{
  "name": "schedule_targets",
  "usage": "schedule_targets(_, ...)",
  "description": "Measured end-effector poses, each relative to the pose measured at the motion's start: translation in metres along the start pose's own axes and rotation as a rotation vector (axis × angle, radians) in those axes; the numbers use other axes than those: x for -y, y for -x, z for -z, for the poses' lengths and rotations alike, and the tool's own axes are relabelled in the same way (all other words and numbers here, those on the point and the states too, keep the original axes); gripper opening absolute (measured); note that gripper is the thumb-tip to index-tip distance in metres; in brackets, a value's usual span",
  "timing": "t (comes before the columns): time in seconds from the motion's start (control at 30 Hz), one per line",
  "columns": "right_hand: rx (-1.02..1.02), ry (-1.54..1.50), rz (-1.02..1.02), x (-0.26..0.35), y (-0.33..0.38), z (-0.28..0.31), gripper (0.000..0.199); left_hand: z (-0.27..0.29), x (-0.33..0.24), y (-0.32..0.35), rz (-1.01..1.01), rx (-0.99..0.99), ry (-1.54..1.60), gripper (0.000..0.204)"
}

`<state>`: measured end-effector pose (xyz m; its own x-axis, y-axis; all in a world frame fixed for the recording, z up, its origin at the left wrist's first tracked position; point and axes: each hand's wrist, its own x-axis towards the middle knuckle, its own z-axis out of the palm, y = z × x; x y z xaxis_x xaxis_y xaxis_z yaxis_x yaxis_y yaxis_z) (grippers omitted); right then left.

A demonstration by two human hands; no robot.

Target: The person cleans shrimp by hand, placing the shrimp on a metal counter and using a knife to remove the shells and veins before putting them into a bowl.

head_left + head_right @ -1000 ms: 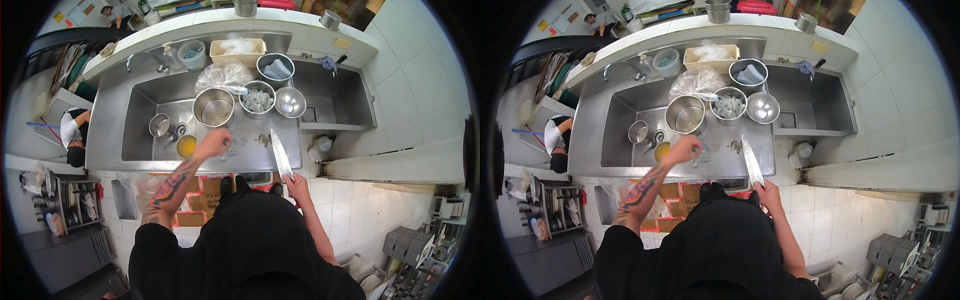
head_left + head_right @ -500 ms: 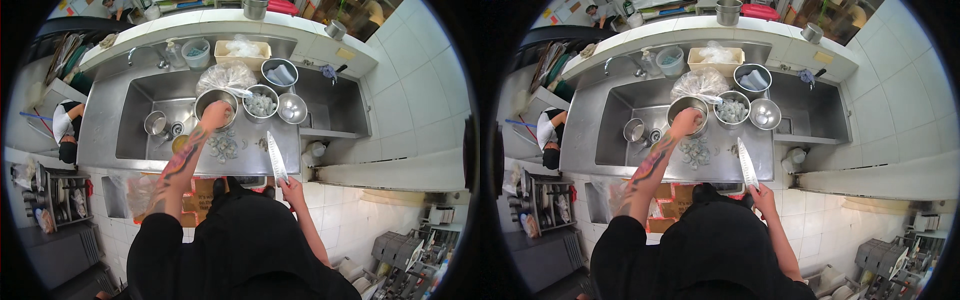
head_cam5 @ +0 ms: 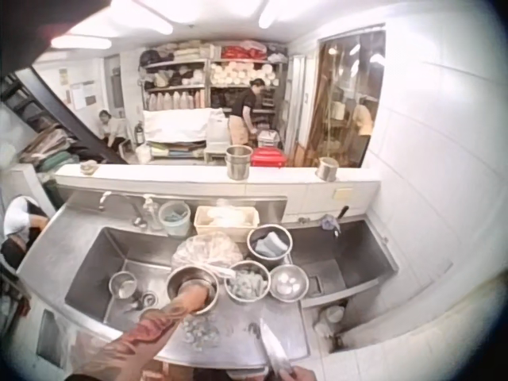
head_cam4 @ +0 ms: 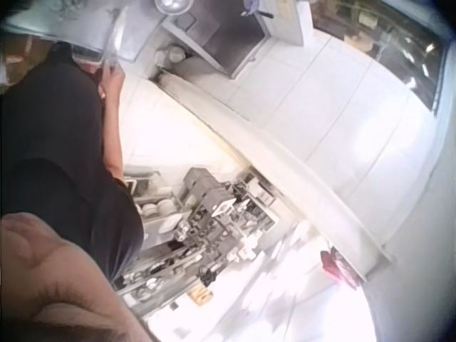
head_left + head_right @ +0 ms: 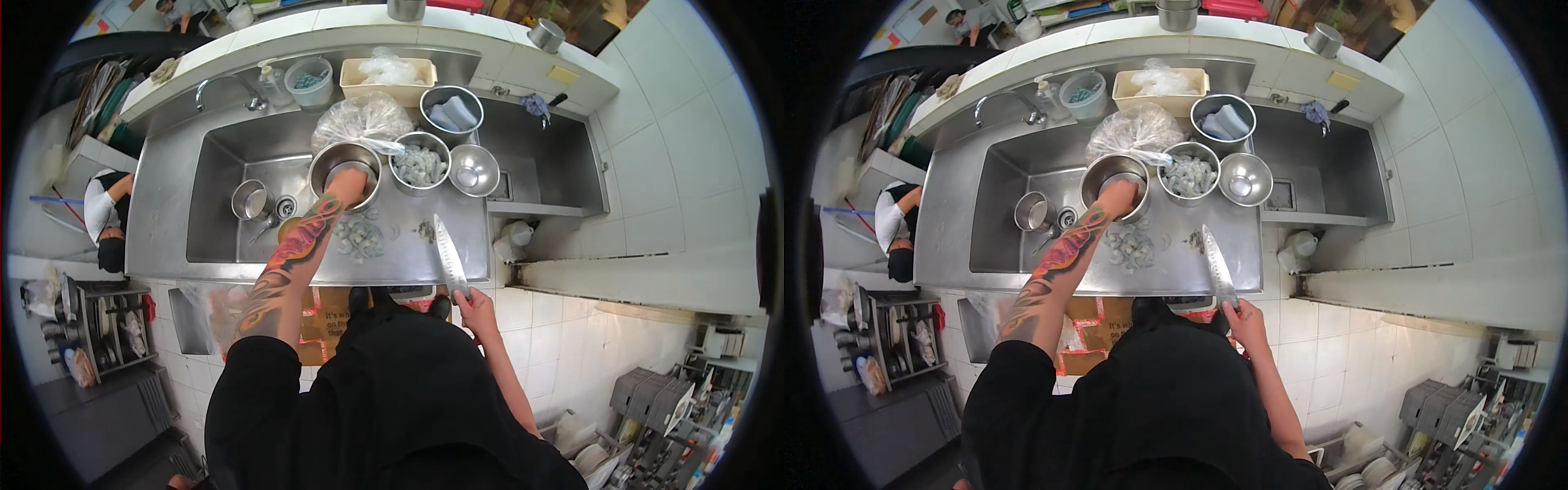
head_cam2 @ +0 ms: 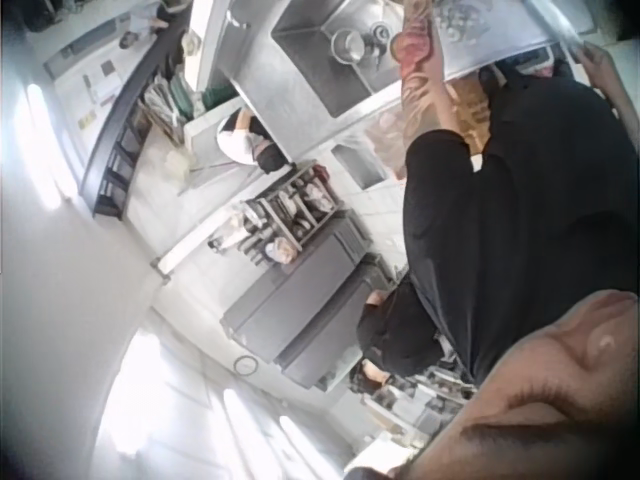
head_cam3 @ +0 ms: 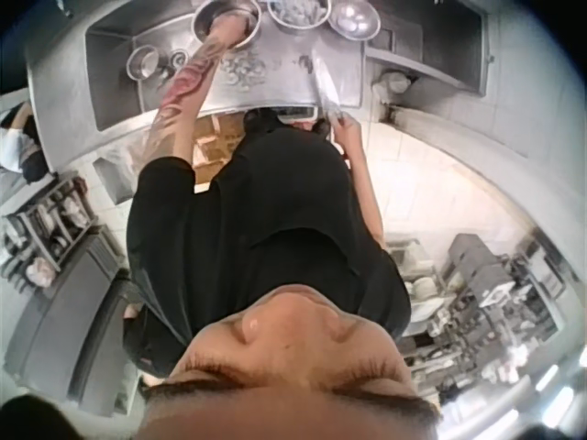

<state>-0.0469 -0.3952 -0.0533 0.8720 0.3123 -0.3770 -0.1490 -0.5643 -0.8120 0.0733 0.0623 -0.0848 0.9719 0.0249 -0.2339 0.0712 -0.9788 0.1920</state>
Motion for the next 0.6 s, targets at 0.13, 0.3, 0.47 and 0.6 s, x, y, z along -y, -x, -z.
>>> schedule_targets(0.13, 0.025, 0.076, 0.149, -0.014, -0.023, 0.003, 0.036, -0.008, -0.002, -0.001, 0.108, 0.090, -0.018, 0.025)
schedule_targets(0.3, 0.074, 0.164, -0.018, 0.020, -0.029, 0.019, 0.038, 0.041, -0.008, 0.032, 0.020, -0.096, 0.129, 0.015)
schedule_targets(0.47, 0.015, 0.124, 0.085, 0.006, -0.030, 0.019, 0.040, 0.081, -0.032, 0.097, -0.201, -0.393, 0.420, 0.008)
schedule_targets(0.6, 0.061, 0.078, 0.036, 0.020, -0.026, 0.014, 0.040, 0.049, -0.055, 0.137, -0.361, -0.282, 0.374, 0.011)
